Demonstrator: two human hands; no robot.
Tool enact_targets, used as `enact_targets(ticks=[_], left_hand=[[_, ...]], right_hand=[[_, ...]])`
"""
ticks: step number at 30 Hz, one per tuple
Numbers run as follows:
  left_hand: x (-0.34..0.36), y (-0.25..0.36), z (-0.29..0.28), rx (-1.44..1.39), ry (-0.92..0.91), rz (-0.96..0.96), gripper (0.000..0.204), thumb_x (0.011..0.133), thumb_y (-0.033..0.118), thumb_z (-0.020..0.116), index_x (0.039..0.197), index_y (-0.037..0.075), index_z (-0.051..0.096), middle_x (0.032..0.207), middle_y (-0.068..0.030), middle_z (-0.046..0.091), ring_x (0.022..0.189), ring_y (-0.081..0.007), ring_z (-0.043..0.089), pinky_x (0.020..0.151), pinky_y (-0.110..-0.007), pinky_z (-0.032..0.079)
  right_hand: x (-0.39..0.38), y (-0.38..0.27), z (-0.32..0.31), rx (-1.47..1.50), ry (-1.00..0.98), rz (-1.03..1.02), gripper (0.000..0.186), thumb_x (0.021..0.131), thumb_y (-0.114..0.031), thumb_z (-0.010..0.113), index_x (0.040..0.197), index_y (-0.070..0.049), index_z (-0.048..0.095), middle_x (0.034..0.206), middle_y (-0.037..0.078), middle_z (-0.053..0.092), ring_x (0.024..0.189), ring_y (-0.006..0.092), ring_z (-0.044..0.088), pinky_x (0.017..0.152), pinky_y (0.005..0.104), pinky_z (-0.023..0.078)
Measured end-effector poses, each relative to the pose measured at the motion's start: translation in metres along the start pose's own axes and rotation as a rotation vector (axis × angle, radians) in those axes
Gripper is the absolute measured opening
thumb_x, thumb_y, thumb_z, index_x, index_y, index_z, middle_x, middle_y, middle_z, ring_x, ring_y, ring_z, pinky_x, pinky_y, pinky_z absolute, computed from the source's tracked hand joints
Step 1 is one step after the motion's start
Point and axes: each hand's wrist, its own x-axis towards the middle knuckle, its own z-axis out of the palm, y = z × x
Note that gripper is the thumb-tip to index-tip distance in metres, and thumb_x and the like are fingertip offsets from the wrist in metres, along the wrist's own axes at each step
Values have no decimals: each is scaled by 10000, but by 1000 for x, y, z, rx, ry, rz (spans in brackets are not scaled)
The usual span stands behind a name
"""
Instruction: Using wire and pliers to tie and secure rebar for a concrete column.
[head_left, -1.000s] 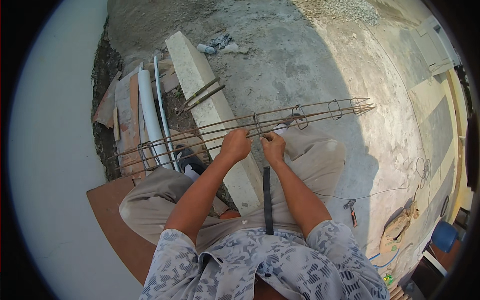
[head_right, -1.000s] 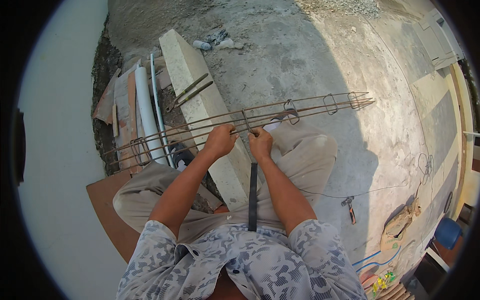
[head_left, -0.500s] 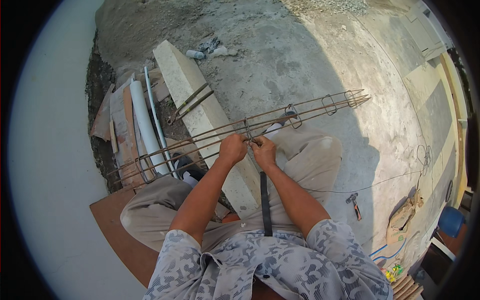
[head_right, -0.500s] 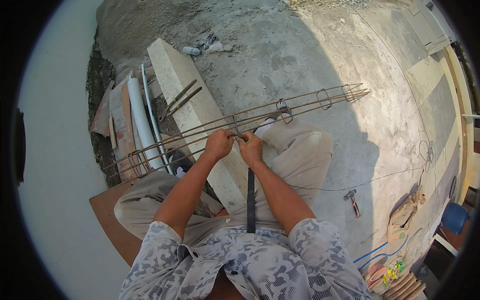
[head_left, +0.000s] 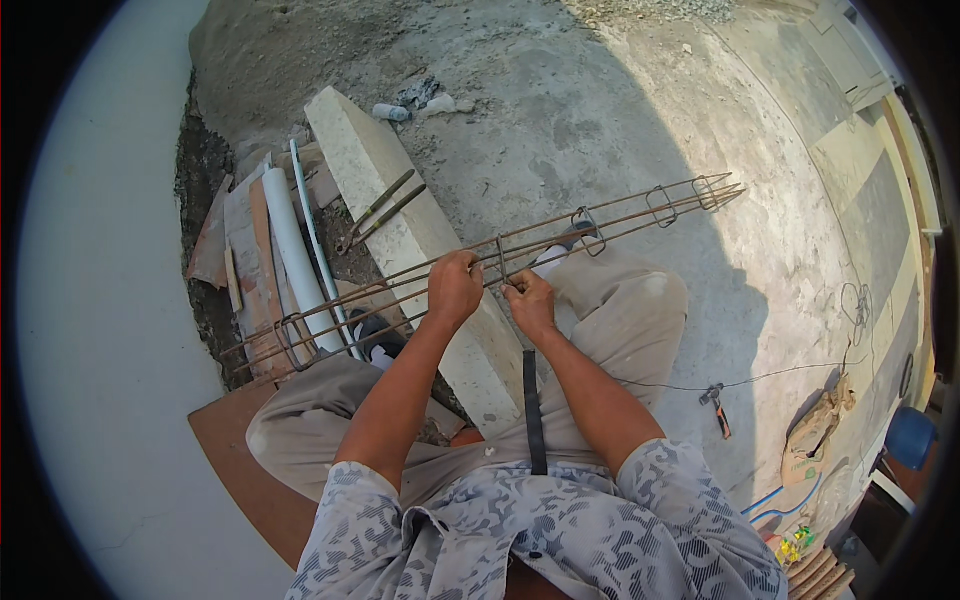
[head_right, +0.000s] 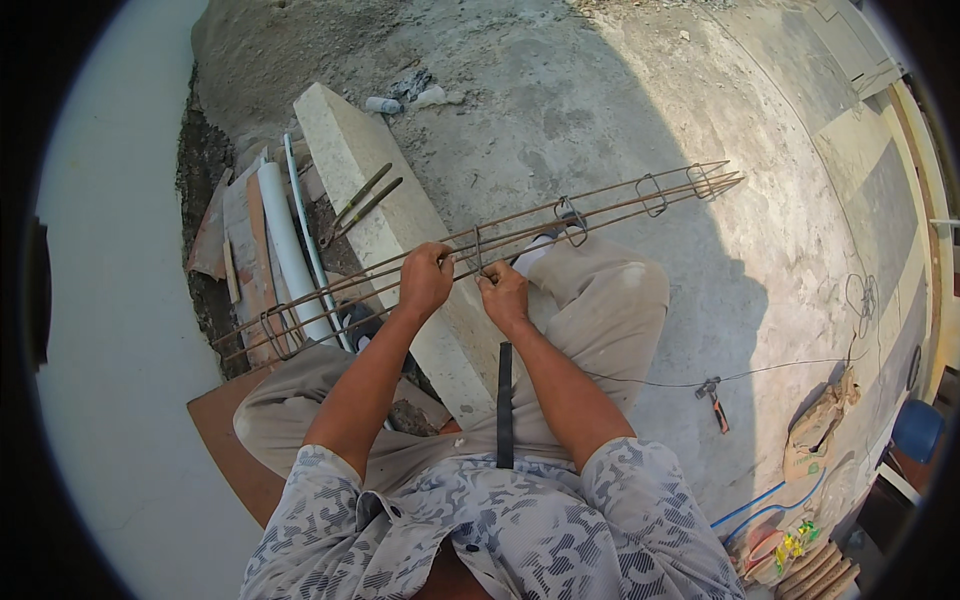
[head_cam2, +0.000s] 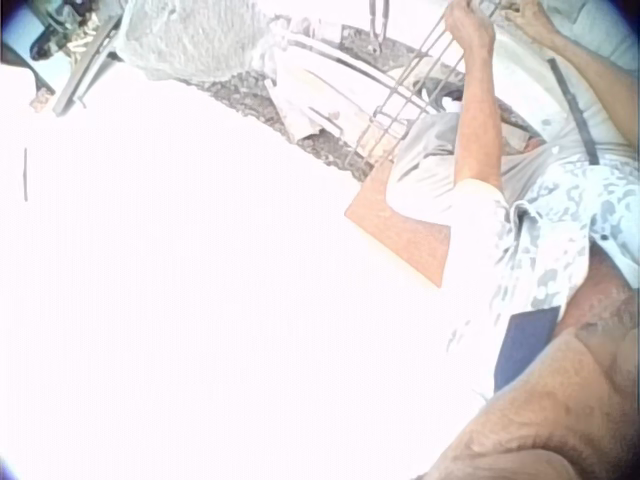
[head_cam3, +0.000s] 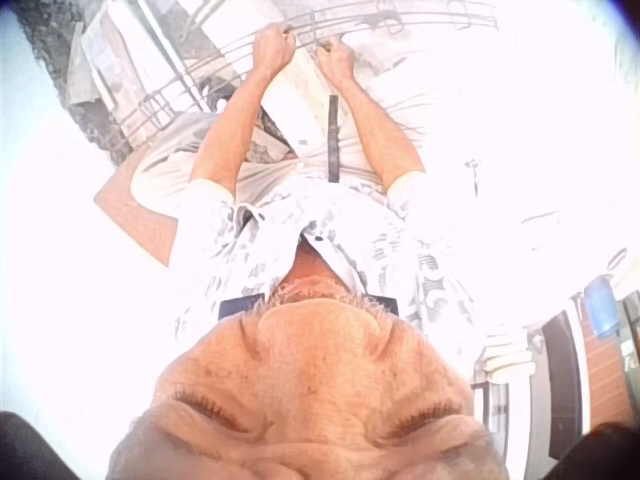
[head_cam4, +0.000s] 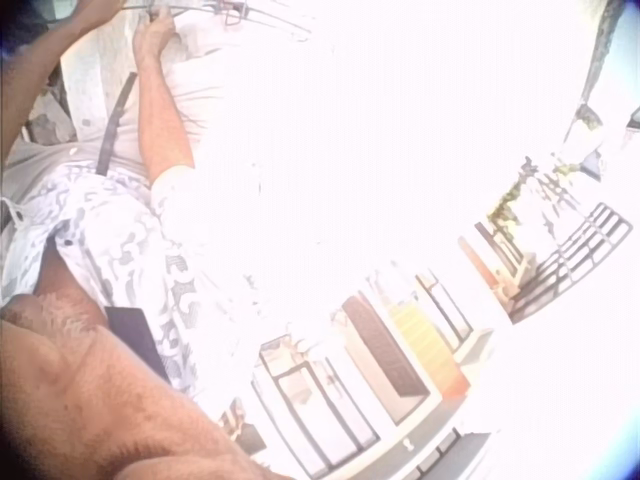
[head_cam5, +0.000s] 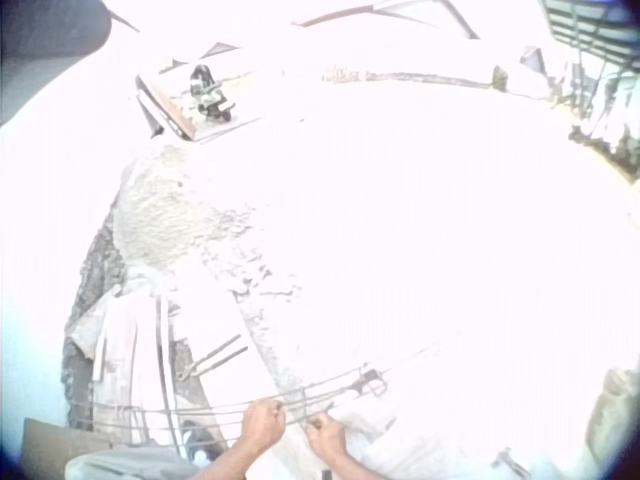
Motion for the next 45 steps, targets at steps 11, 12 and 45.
enact_targets(ticks=[11,12,45], left_hand=[[79,-22,7,-111,-268,-104,330,866,114,726,1184,26,726,1120,-217,727,1069,-359,690,942,-409,530],[83,-21,7,-70,-345,-147,302,873,111,723,1159,16,734,1105,-211,734,1070,-343,696,939,-397,533],[108,-24,2,-298,-450,-602,284,759,107,879,842,-97,700,758,-138,681,581,-200,619,472,-317,500]], right_hand=[[-3,0,6,32,-63,28,156,840,-95,721,911,38,680,794,192,714,719,272,703,685,372,530],[-3,0,7,50,-72,29,156,840,-95,719,908,39,676,792,194,713,719,274,703,683,374,529],[20,-64,-12,-346,-169,144,204,856,-121,652,998,25,670,950,280,707,954,455,684,840,507,541]])
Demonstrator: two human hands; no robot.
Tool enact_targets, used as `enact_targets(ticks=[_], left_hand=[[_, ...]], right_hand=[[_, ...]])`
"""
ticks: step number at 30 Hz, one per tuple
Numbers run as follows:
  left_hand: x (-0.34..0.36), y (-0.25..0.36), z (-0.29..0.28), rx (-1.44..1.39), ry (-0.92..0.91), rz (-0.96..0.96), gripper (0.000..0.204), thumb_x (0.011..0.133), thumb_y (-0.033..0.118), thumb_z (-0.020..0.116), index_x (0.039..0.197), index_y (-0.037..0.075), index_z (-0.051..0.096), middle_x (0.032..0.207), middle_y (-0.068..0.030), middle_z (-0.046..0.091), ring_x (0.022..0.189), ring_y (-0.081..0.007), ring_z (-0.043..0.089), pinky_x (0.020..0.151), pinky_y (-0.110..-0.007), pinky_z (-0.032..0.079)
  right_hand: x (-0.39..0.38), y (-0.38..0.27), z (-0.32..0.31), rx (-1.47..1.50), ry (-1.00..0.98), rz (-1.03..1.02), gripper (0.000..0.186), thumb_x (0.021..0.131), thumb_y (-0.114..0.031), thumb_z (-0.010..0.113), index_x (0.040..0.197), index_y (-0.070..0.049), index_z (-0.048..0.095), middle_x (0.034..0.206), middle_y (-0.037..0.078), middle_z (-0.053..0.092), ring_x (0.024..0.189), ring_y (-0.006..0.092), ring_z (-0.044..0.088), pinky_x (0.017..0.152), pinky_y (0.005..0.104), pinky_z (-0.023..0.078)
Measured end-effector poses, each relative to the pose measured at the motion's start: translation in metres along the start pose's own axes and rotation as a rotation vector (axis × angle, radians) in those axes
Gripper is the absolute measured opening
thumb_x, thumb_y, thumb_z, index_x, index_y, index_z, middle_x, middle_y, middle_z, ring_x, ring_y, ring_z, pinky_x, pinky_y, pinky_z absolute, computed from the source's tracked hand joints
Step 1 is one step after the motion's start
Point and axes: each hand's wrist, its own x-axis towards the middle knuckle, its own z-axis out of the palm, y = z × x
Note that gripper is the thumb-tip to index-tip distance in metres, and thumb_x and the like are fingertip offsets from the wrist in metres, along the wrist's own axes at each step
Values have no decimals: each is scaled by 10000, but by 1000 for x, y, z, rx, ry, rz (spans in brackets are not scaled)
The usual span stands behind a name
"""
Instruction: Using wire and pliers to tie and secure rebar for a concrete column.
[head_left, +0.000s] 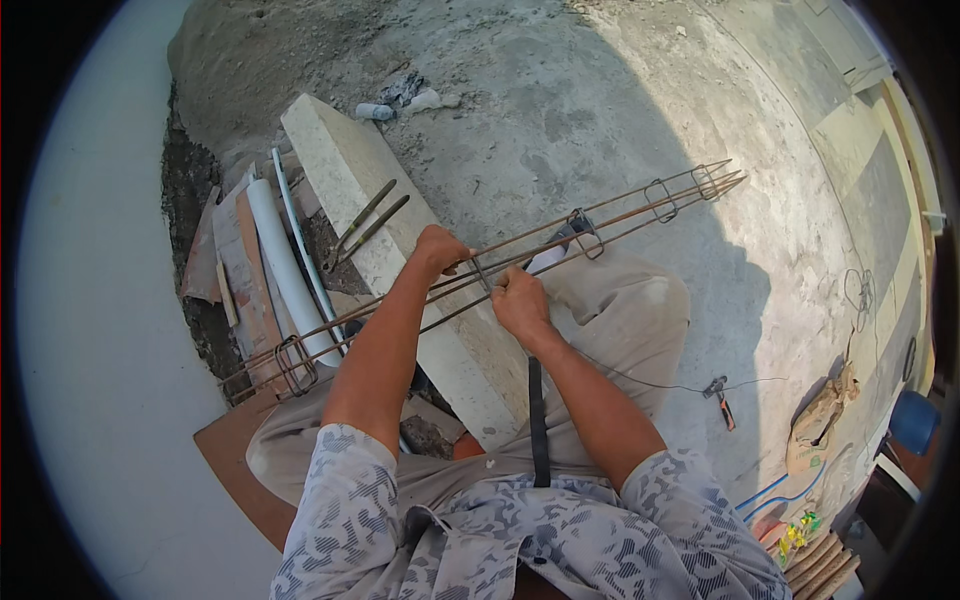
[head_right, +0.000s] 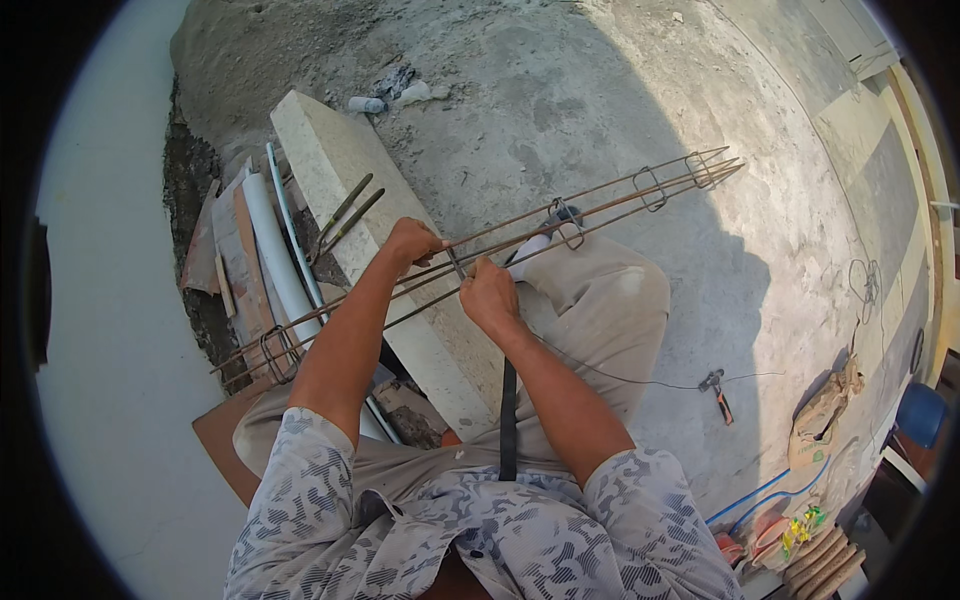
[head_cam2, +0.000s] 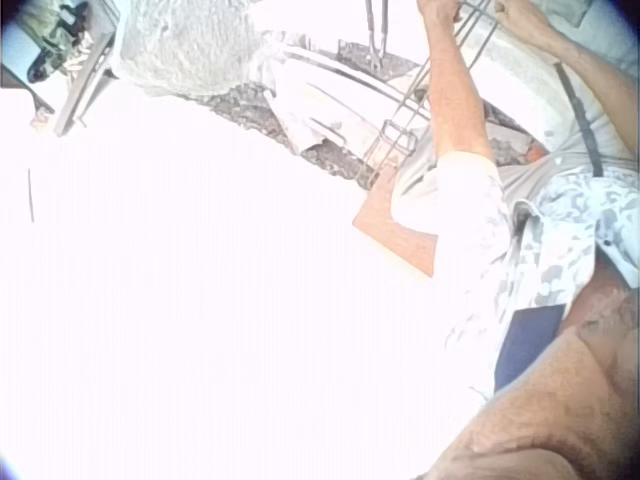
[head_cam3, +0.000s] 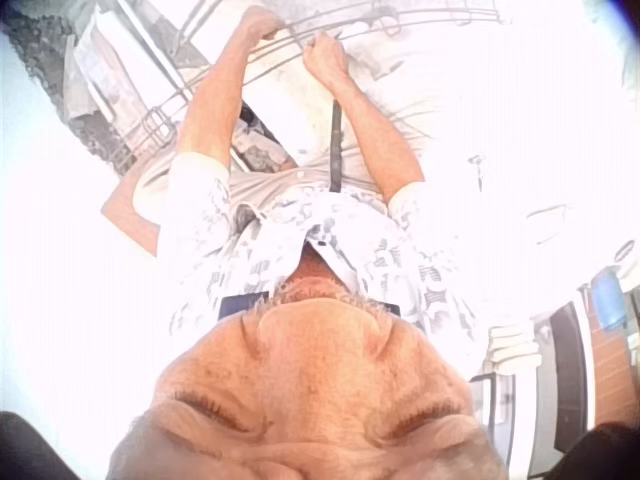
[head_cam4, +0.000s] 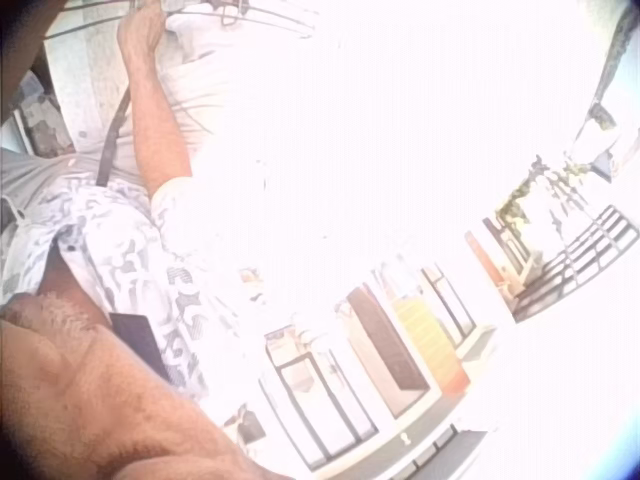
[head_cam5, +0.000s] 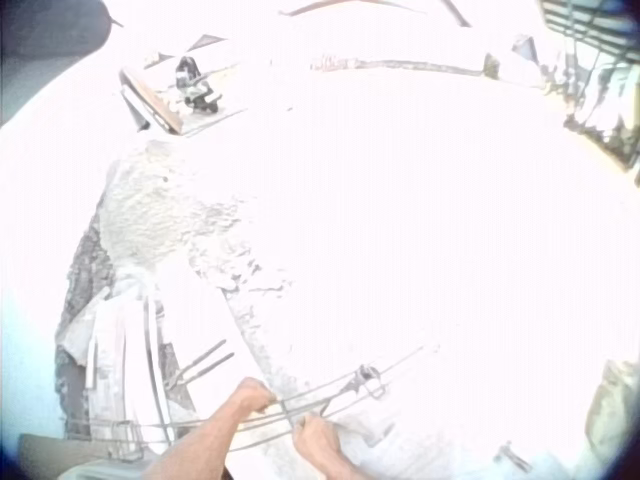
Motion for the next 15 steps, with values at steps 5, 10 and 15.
enact_targets(ticks=[5,10,15], left_hand=[[0,-3,0,3,40,17,322,740,133,898,833,-101,698,795,-156,683,646,-220,646,492,-319,551],[2,-2,3,16,72,-29,329,727,127,904,844,-106,702,859,-164,699,714,-228,676,525,-339,599],[2,3,0,10,69,-92,341,702,118,924,849,-93,699,934,-174,719,785,-237,710,551,-355,630]], right_hand=[[22,-15,0,-77,-73,28,270,842,-158,633,1018,41,683,1012,299,703,1014,459,675,884,516,534],[32,-16,5,-71,-23,13,221,798,-165,643,896,16,724,946,274,716,951,444,691,853,497,544],[43,-20,8,-170,-136,85,267,784,-139,634,959,31,741,996,287,715,1004,450,688,893,500,541]])
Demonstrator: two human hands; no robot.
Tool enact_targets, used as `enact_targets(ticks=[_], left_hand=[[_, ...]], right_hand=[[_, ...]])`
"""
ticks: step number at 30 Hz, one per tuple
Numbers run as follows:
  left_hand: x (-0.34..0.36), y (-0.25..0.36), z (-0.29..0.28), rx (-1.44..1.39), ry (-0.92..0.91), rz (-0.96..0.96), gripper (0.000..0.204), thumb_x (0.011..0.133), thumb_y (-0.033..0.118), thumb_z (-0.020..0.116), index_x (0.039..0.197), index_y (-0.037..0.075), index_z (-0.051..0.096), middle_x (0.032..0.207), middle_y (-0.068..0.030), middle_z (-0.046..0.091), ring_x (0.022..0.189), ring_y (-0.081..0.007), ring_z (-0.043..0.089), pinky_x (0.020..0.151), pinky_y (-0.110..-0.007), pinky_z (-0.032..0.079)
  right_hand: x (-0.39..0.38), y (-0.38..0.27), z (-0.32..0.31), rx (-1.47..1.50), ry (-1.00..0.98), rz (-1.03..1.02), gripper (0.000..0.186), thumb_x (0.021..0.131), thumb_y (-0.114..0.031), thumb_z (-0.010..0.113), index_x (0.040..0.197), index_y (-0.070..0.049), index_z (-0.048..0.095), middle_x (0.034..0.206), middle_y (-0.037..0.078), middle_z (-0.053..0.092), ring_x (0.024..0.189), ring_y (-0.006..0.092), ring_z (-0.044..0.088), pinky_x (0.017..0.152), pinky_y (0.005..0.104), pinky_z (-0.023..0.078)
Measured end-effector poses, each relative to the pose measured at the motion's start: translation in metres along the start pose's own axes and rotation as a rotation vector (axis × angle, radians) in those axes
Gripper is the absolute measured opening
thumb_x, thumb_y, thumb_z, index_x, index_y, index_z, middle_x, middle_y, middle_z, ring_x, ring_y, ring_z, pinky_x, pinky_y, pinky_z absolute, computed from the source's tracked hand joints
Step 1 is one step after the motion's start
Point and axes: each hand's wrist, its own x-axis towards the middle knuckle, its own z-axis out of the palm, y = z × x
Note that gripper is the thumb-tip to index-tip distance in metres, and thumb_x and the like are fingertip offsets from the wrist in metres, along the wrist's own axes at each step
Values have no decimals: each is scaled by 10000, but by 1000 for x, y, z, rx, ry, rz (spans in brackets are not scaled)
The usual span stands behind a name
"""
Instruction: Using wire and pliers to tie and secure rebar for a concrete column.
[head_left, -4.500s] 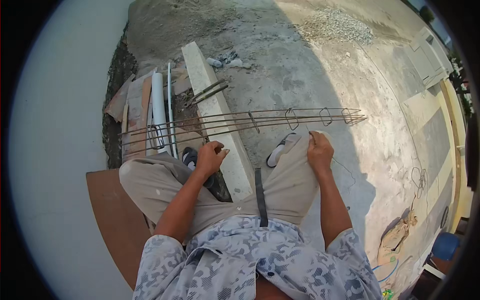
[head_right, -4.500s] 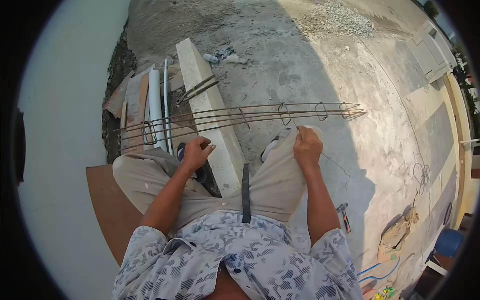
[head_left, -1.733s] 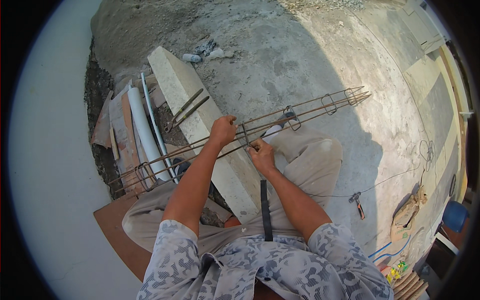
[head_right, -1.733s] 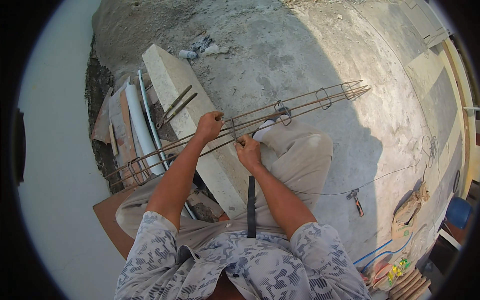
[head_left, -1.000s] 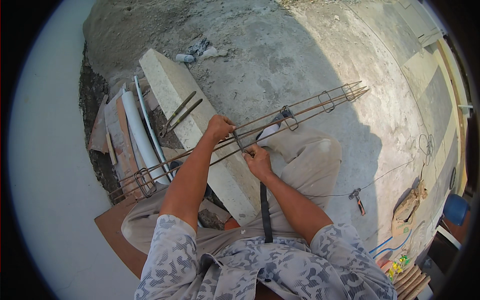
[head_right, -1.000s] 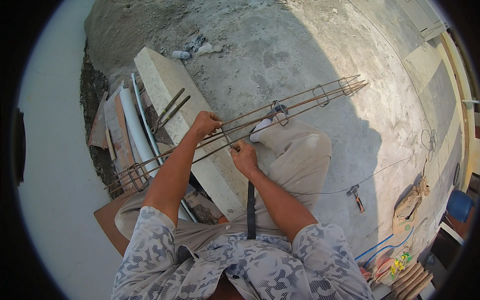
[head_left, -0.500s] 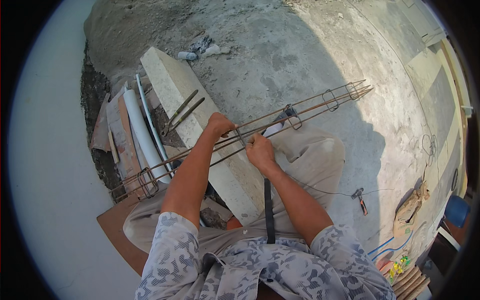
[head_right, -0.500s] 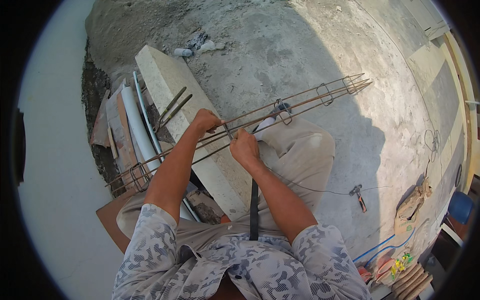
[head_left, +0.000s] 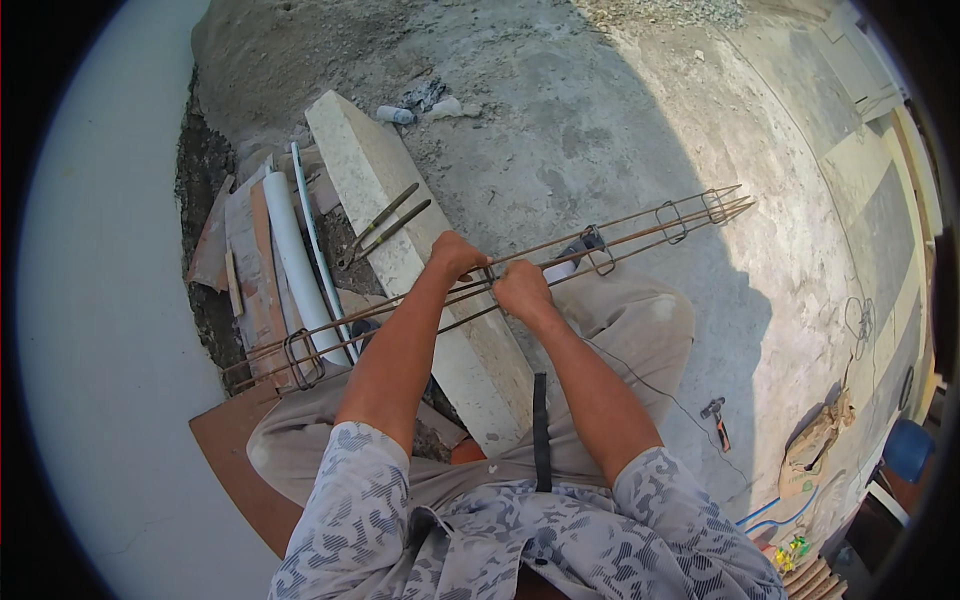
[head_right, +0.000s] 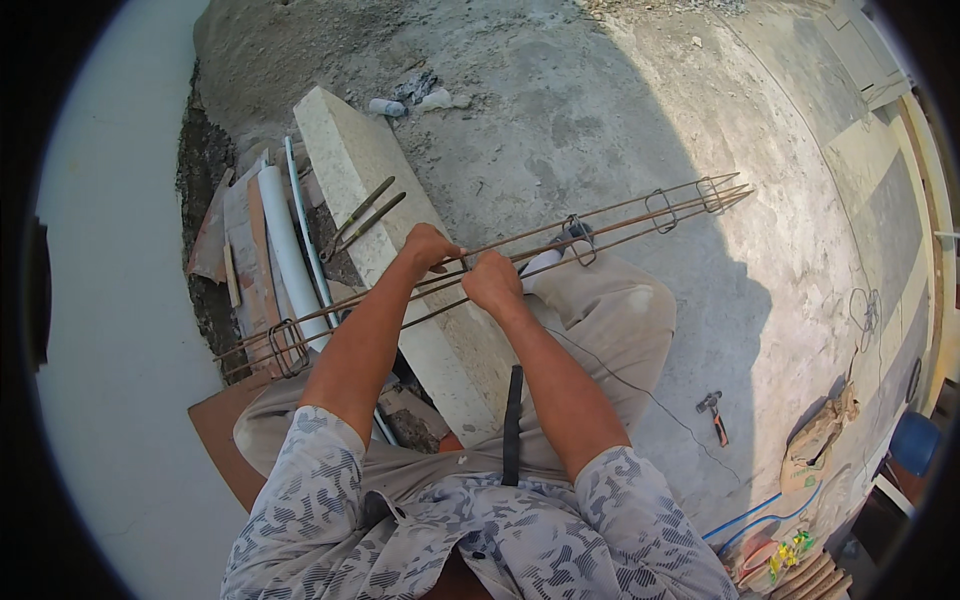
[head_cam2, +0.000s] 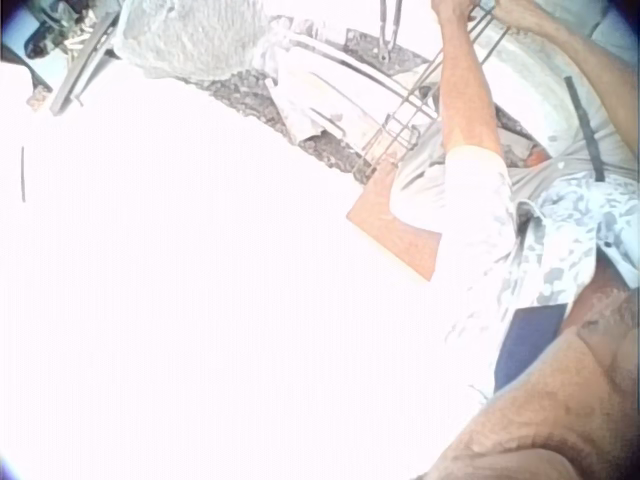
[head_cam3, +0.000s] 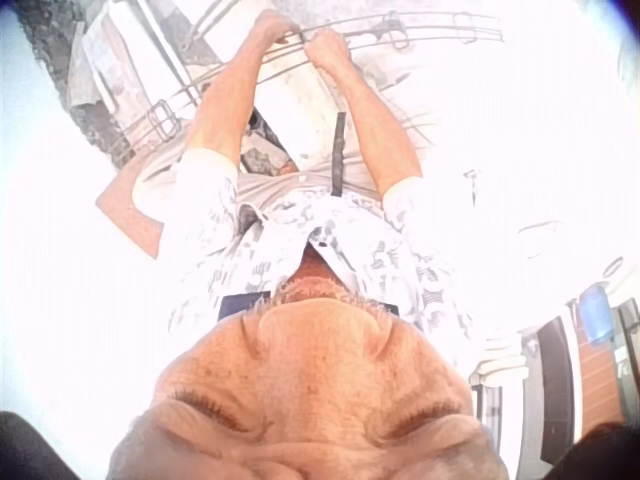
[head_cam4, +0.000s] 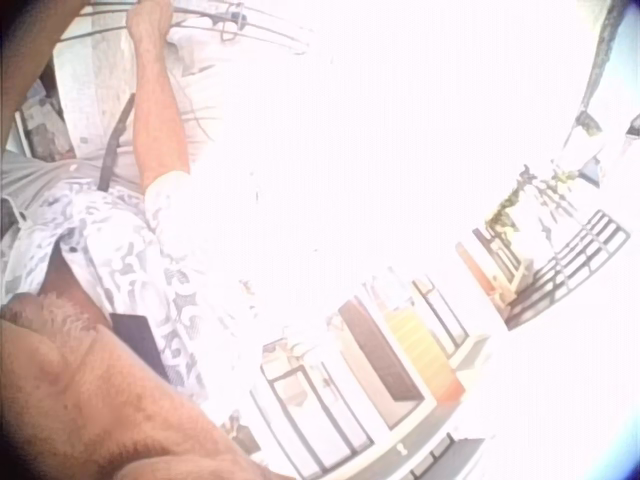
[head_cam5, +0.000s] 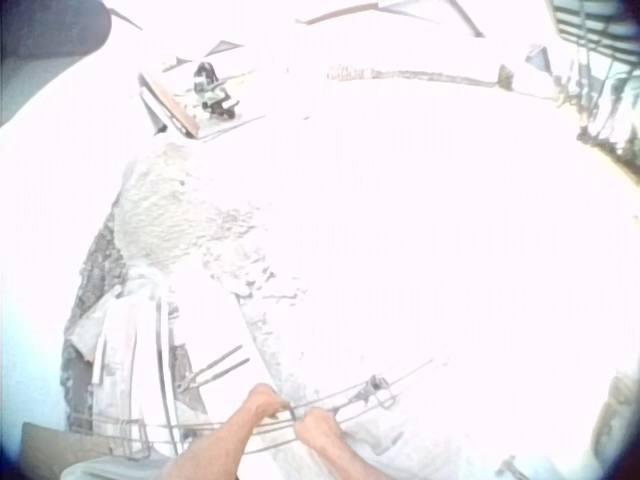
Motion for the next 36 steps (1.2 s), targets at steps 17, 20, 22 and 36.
enact_targets(ticks=[17,20,22,36], left_hand=[[0,-11,4,-94,-88,11,246,786,137,851,758,-67,716,729,-144,707,585,-210,657,507,-350,494],[-3,-7,5,-115,-88,12,238,803,133,833,776,-78,725,751,-157,722,602,-222,677,529,-350,506],[-4,-7,8,-127,-73,17,213,802,110,831,809,-81,737,788,-172,735,625,-239,696,531,-351,524],[-1,-22,15,-235,6,158,155,762,-4,817,876,-68,733,784,-135,731,605,-201,680,557,-326,539]], right_hand=[[0,-4,11,-17,65,-243,224,938,-123,549,1101,28,582,989,315,696,997,477,675,863,554,529],[-9,-11,1,-73,61,-196,246,923,-127,561,1108,29,604,988,309,701,991,471,682,865,544,537],[-17,-11,-5,-113,62,-160,254,915,-130,567,1101,32,626,987,305,704,983,468,686,865,540,541],[-17,5,-2,-131,78,-249,200,887,-129,588,954,17,707,950,300,709,944,467,693,853,540,544]])
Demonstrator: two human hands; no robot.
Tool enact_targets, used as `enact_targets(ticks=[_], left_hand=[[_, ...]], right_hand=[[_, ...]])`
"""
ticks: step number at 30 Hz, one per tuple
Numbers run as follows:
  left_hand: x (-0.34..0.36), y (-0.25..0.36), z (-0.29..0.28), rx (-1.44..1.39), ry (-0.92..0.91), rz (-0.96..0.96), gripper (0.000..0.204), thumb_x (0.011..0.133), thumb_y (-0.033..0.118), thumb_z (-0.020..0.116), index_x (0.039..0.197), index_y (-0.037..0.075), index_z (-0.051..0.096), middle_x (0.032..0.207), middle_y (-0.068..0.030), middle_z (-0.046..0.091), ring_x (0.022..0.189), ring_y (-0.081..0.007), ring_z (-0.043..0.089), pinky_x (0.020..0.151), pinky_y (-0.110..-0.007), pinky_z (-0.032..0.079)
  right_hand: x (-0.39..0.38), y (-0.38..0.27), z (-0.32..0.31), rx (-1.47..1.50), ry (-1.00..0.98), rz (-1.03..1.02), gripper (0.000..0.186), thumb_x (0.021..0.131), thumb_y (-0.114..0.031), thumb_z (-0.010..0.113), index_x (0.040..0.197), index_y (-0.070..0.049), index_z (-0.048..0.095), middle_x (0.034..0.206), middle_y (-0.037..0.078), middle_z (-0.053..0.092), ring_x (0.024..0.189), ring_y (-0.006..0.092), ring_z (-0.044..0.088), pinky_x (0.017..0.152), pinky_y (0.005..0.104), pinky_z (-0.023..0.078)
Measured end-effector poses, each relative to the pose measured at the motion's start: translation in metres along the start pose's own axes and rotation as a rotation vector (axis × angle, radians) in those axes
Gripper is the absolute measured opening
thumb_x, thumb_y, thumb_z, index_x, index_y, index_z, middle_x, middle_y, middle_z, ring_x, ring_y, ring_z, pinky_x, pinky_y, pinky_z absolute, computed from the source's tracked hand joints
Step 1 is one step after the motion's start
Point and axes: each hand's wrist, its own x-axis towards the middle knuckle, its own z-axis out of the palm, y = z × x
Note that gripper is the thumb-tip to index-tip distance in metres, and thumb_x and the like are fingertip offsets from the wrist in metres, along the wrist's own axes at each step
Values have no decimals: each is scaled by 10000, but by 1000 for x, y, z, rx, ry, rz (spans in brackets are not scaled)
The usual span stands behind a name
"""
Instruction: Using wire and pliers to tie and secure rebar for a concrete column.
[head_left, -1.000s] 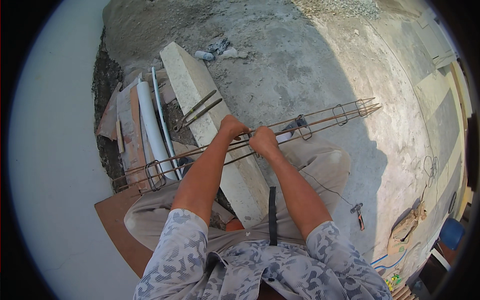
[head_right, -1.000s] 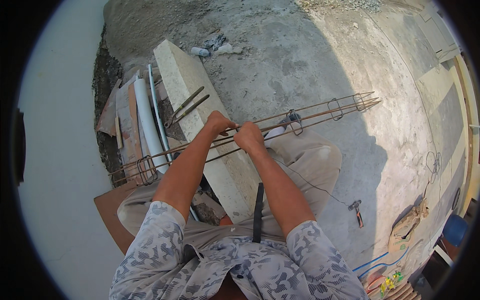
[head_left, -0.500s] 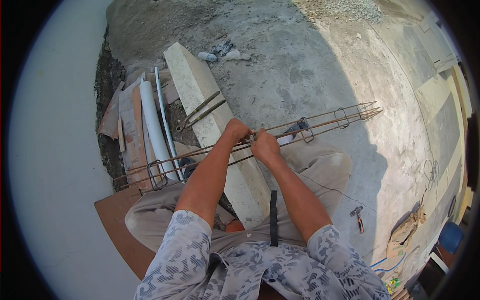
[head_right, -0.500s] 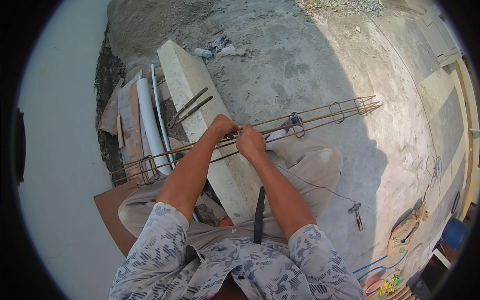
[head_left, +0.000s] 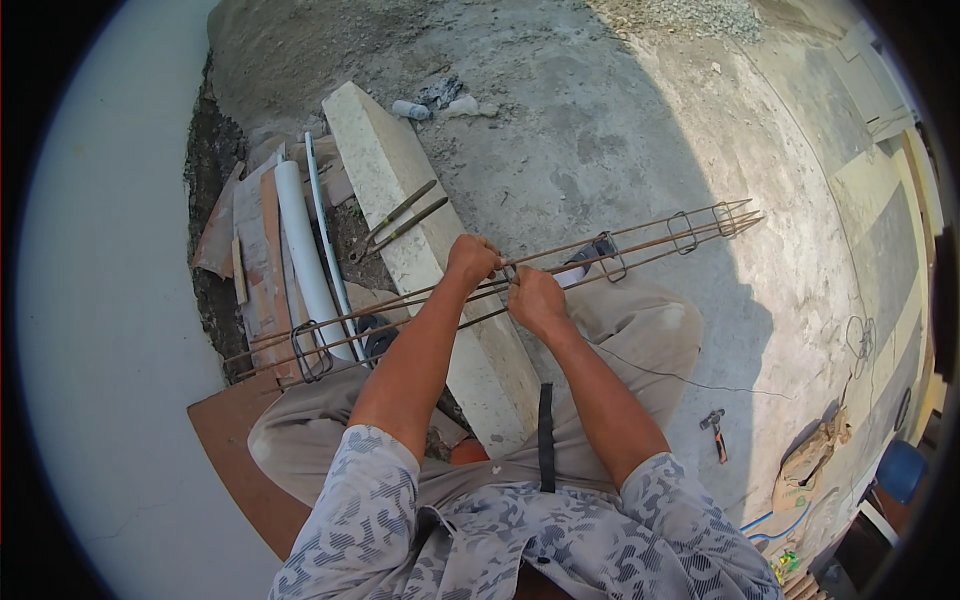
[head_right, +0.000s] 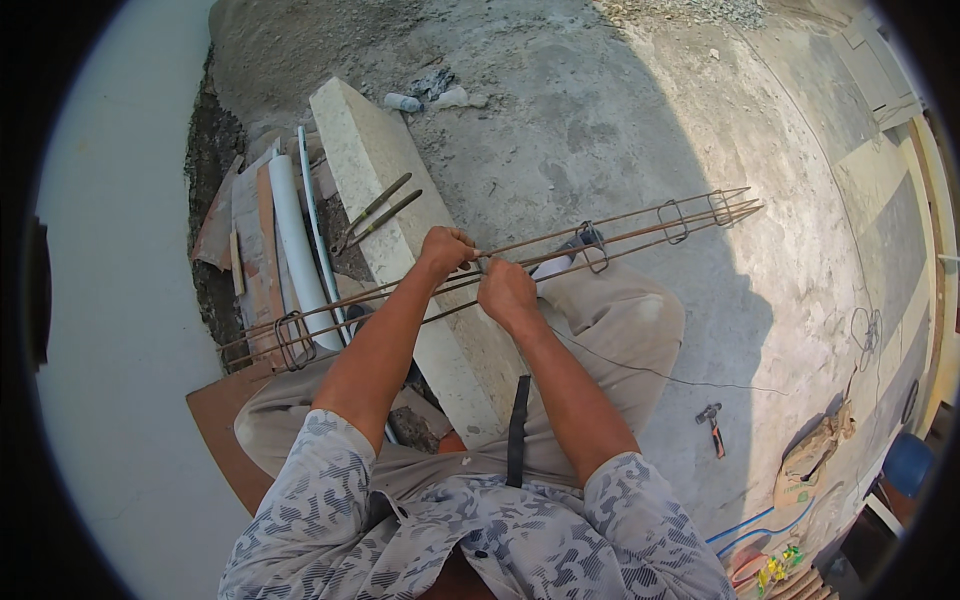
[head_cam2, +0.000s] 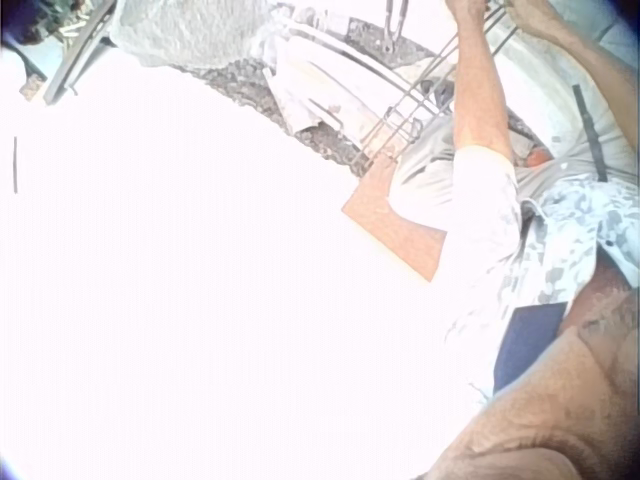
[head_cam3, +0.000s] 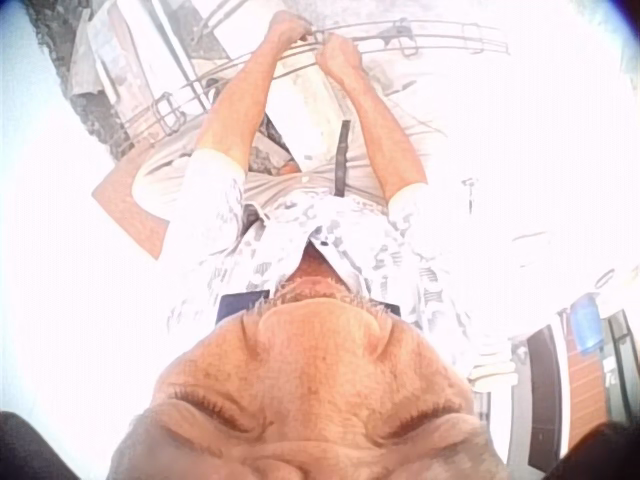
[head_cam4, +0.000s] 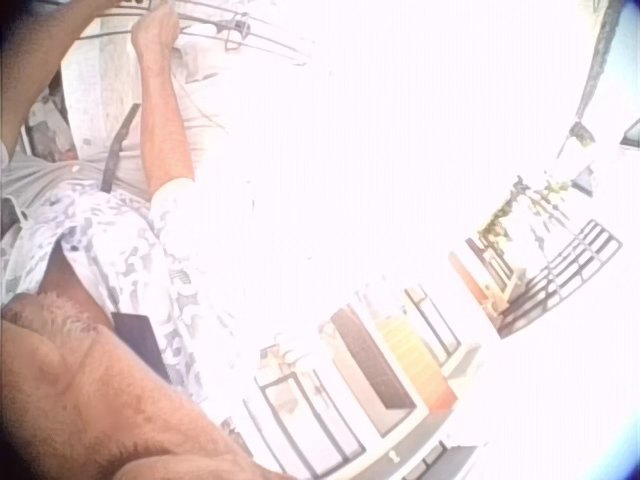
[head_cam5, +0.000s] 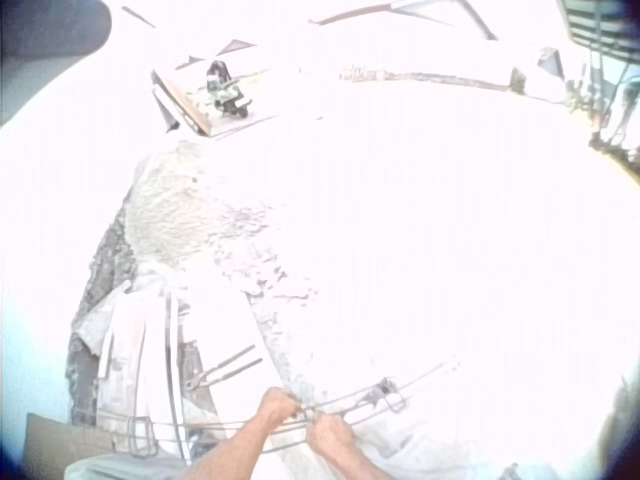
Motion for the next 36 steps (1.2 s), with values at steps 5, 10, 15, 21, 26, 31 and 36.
enact_targets(ticks=[5,10,15,21,26,31,36], left_hand=[[4,-7,1,-47,-17,39,141,766,-11,798,882,-65,739,778,-130,730,610,-193,675,570,-325,544],[5,-12,9,-99,-17,86,73,772,-49,759,832,-55,720,761,-114,709,614,-173,635,566,-310,517],[6,-14,6,-82,-13,98,151,746,25,789,878,-43,758,765,-120,726,622,-182,655,587,-333,532],[-20,8,5,50,26,146,143,741,61,822,839,-23,761,744,-99,717,633,-162,638,601,-327,521],[-55,27,9,98,41,267,143,735,43,827,834,-33,757,745,-89,719,649,-140,627,617,-316,515],[-71,31,8,148,76,342,162,705,39,830,834,-27,757,744,-91,718,666,-140,633,632,-318,510],[-78,26,13,152,115,364,143,699,30,828,787,-27,730,726,-82,704,646,-136,621,616,-321,504]], right_hand=[[20,6,-16,-70,45,-149,162,900,-99,579,964,-5,694,979,241,704,959,440,685,838,514,547],[56,13,-32,-197,61,-185,132,893,-127,655,982,-39,698,1022,186,684,1003,387,680,835,475,551],[76,21,-24,-267,26,-236,174,822,-194,767,952,-80,742,1034,181,690,995,378,686,832,474,549],[82,24,-32,-142,-93,-249,127,796,-187,770,858,-77,762,910,193,724,909,371,700,805,463,544],[80,28,-53,-114,-227,-266,201,834,-239,691,830,-49,757,894,211,727,858,389,698,794,467,540],[67,24,-66,-81,-375,-228,358,846,-344,567,810,-35,745,884,209,727,846,397,688,789,479,532],[49,22,-63,5,-438,-177,366,821,-357,534,767,-63,744,900,180,747,896,371,689,858,467,503]])
